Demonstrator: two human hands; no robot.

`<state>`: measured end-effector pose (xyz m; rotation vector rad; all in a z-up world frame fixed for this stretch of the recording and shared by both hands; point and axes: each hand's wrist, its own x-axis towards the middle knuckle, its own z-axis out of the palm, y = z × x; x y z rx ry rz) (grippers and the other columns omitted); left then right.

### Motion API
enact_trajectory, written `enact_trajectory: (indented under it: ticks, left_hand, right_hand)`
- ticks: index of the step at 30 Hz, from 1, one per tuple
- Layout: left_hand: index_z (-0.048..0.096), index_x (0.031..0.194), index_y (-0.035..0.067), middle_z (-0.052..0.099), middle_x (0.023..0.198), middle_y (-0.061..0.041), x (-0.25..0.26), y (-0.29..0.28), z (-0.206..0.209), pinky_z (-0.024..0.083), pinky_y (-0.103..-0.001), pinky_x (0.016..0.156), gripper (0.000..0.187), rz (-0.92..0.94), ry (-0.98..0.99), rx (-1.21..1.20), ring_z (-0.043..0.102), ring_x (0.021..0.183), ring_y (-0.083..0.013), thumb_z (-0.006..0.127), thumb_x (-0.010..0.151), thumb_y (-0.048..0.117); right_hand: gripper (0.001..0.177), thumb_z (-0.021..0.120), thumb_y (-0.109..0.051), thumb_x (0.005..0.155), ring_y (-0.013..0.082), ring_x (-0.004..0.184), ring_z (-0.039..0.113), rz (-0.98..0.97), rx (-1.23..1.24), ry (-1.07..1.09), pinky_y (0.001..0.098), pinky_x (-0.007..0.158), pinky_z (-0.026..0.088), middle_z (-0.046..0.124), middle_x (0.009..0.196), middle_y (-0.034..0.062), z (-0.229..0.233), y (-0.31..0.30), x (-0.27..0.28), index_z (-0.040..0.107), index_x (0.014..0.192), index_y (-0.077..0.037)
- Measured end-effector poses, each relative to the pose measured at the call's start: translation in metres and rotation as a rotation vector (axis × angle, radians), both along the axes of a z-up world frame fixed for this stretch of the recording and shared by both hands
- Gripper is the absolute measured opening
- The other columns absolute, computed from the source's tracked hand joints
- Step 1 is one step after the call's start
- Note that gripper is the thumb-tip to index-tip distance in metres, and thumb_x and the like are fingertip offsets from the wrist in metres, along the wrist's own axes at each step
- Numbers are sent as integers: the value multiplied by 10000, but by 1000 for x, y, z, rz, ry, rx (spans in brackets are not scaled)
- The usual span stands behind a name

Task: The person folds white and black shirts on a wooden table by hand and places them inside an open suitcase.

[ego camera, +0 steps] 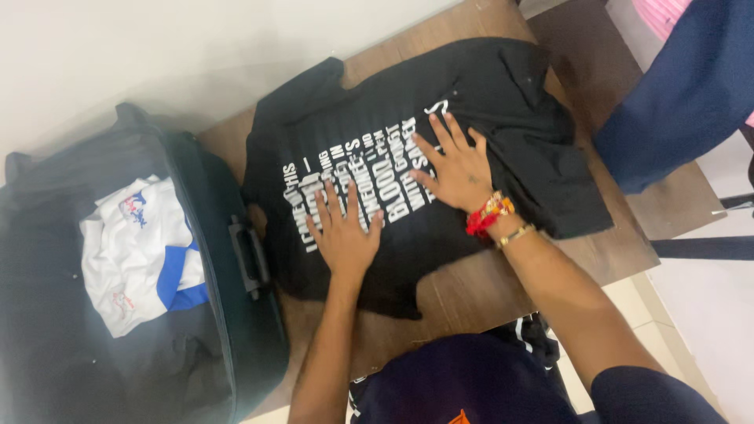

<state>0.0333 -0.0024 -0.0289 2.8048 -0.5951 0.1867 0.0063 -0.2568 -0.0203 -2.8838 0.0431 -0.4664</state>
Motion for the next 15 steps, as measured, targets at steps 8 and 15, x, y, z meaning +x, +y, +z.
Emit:
enact_trajectory:
  ticks: [8, 15]
  left_hand:
    - [483, 1547, 154, 303, 1651, -215, 21, -8, -3, 170, -702, 1162, 769, -28, -27, -5, 221, 1535, -426, 588, 934, 607]
    - [526, 1499, 126, 352, 1614, -244, -21, 5, 8, 208, -691, 1153, 711, -133, 0, -40, 282, 1505, -448, 643, 925, 529]
  right_hand:
    - [586, 550, -551, 1029, 338, 1528, 336, 34, 24, -38, 606, 1136, 295, 440, 1632, 147, -2, -18, 0, 607, 1483, -184]
    - [525, 644, -385, 1003, 341, 1460, 476, -47, 123, -110, 523, 1153, 349, 559, 1521, 187, 8, -8, -71, 618, 1393, -35]
